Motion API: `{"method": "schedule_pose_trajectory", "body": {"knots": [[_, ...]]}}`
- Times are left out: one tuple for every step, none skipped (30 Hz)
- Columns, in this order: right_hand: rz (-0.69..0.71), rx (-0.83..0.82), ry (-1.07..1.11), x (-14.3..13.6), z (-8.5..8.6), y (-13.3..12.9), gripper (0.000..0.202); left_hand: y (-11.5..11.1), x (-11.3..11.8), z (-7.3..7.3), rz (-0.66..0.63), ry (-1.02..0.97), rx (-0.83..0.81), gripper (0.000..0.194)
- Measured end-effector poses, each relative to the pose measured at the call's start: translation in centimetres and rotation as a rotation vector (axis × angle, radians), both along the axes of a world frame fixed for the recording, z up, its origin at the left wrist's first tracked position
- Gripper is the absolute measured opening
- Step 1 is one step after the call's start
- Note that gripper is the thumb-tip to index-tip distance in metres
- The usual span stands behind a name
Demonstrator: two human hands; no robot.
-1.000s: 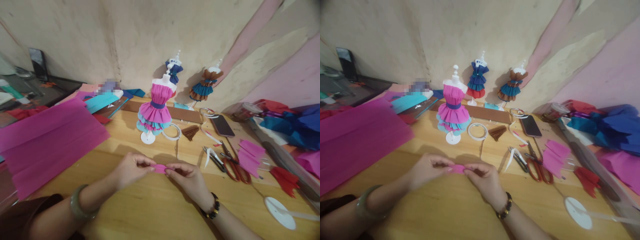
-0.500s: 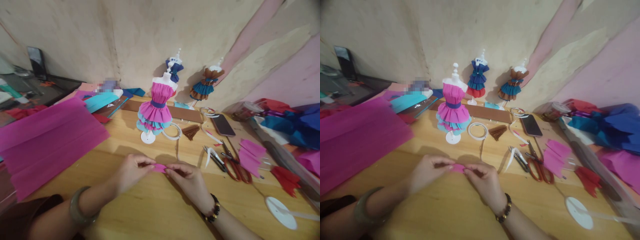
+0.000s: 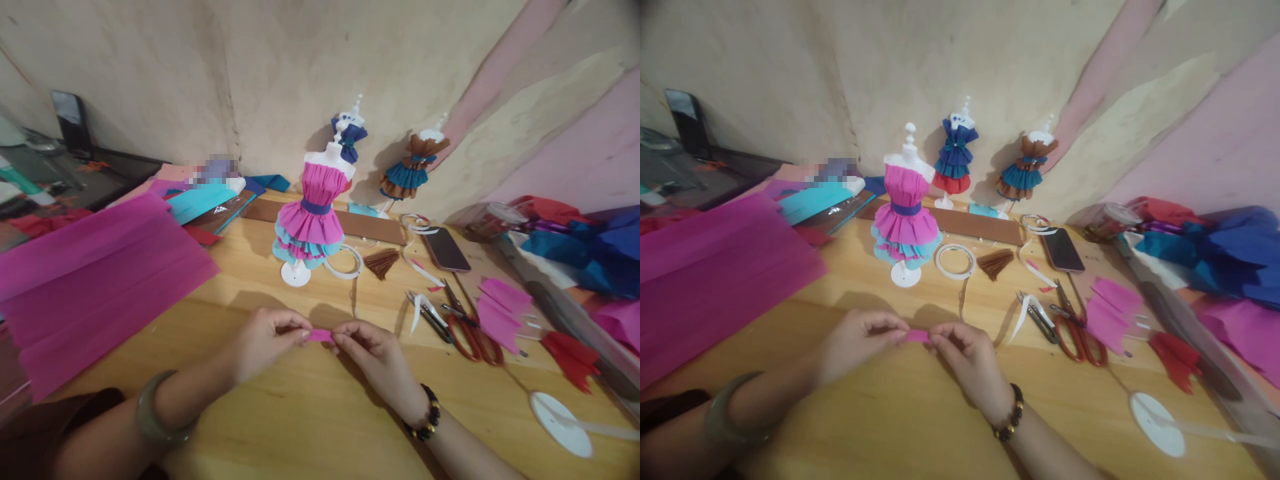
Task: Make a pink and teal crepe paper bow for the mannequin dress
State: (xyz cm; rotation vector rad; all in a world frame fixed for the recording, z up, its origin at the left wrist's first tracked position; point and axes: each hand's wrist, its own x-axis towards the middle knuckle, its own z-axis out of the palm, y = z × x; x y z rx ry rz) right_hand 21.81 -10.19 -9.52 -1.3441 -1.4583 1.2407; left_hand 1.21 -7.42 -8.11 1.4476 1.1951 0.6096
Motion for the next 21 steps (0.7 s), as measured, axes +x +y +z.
{"method": "schedule_pose_trajectory", "body": {"knots": [[-0.008, -0.024, 0.032, 0.0, 0.0, 0.0, 0.025, 0.0, 0.0, 0.0, 0.004, -0.017, -0.032, 0.014], [-0.018, -0.052, 0.058, 0.0, 0.0, 0.1, 0.026, 0.1, 0.0, 0.0, 0.011, -0.034, -0.062, 0.014], [-0.03, -0.085, 0.082, 0.0, 0.0, 0.1, 0.028, 0.1, 0.0, 0.0, 0.02, -0.051, -0.087, 0.015], [-0.041, -0.117, 0.103, 0.0, 0.0, 0.2, 0.029, 0.1, 0.0, -0.1, 0.028, -0.063, -0.108, 0.015], [-0.05, -0.144, 0.124, 0.0, 0.0, 0.2, 0.03, 0.2, 0.0, -0.2, 0.035, -0.075, -0.121, 0.015], [-0.059, -0.163, 0.147, 0.1, -0.1, 0.3, 0.03, 0.2, -0.1, -0.3, 0.038, -0.086, -0.127, 0.015], [-0.065, -0.174, 0.171, 0.1, -0.1, 0.3, 0.029, 0.3, -0.1, -0.4, 0.039, -0.097, -0.125, 0.015], [-0.069, -0.181, 0.191, 0.1, -0.2, 0.3, 0.028, 0.4, -0.2, -0.5, 0.035, -0.11, -0.119, 0.015], [-0.071, -0.185, 0.208, 0.1, -0.2, 0.3, 0.027, 0.4, -0.3, -0.5, 0.027, -0.124, -0.116, 0.015], [-0.071, -0.186, 0.221, 0.1, -0.2, 0.3, 0.025, 0.5, -0.3, -0.6, 0.019, -0.138, -0.116, 0.015], [-0.069, -0.188, 0.23, 0.1, -0.1, 0.3, 0.024, 0.6, -0.4, -0.7, 0.016, -0.153, -0.117, 0.016], [-0.066, -0.189, 0.238, 0.1, -0.1, 0.4, 0.023, 0.7, -0.5, -0.7, 0.013, -0.17, -0.118, 0.016], [-0.063, -0.189, 0.243, 0.1, 0.0, 0.4, 0.022, 0.7, -0.5, -0.8, 0.012, -0.188, -0.118, 0.017], [-0.061, -0.19, 0.248, 0.1, 0.2, 0.4, 0.022, 0.8, -0.6, -0.9, 0.009, -0.203, -0.117, 0.017], [-0.058, -0.192, 0.251, 0.1, 0.3, 0.4, 0.022, 0.8, -0.6, -1.0, 0.005, -0.212, -0.114, 0.018], [-0.055, -0.195, 0.253, 0.0, 0.4, 0.4, 0.022, 0.8, -0.6, -1.1, -0.001, -0.216, -0.11, 0.019], [-0.053, -0.197, 0.257, 0.0, 0.5, 0.4, 0.023, 0.8, -0.7, -1.2, -0.008, -0.215, -0.105, 0.02], [-0.051, -0.199, 0.264, 0.0, 0.6, 0.4, 0.023, 0.8, -0.7, -1.3, -0.013, -0.213, -0.1, 0.02], [-0.05, -0.203, 0.272, -0.1, 0.7, 0.4, 0.023, 0.8, -0.7, -1.4, -0.017, -0.212, -0.095, 0.021], [-0.048, -0.209, 0.284, -0.1, 0.7, 0.3, 0.023, 0.8, -0.7, -1.4, -0.021, -0.215, -0.09, 0.022], [-0.048, -0.215, 0.296, -0.1, 0.8, 0.3, 0.023, 0.8, -0.7, -1.4, -0.024, -0.22, -0.084, 0.022]]}}
